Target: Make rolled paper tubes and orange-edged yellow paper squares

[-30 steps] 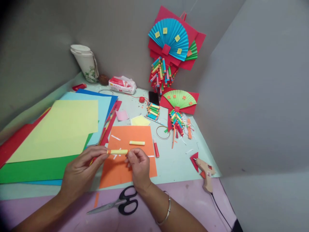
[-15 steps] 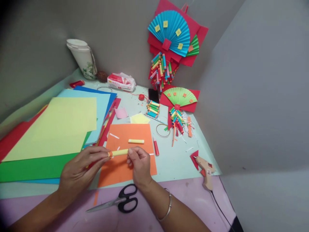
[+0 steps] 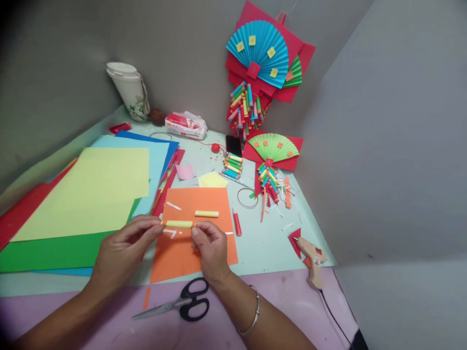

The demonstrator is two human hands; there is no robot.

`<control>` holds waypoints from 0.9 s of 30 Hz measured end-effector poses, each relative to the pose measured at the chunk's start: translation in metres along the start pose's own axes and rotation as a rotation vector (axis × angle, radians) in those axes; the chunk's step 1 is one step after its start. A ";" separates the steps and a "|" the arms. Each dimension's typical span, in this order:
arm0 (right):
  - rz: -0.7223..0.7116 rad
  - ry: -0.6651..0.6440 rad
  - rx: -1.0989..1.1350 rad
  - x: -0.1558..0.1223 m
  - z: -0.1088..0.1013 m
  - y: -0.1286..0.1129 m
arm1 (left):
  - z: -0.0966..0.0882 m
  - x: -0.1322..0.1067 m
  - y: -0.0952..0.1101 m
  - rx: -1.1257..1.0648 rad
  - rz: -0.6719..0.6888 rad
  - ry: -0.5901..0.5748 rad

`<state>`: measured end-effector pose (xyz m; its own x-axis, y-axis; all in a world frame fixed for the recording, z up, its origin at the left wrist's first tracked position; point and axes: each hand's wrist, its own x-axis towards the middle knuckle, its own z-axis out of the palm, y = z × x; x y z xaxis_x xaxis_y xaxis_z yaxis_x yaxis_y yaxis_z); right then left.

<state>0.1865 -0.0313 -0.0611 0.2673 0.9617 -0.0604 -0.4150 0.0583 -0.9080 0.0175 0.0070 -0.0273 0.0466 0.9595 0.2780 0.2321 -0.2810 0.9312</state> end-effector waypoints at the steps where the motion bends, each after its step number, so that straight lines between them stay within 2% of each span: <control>1: 0.000 0.008 -0.011 0.000 0.000 0.000 | 0.000 0.000 0.000 -0.004 -0.011 -0.002; 13: 0.012 0.055 -0.159 0.000 0.003 -0.006 | 0.005 0.000 0.002 -0.009 -0.116 -0.047; 22: 0.000 0.054 -0.229 -0.005 0.010 -0.013 | 0.004 -0.002 0.007 0.058 -0.055 0.000; 27: 0.000 0.076 -0.257 -0.011 0.015 -0.019 | 0.001 0.000 0.010 0.031 -0.094 0.007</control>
<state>0.1786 -0.0387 -0.0375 0.3355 0.9384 -0.0825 -0.1833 -0.0208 -0.9828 0.0211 0.0038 -0.0183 0.0167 0.9813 0.1917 0.2653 -0.1892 0.9454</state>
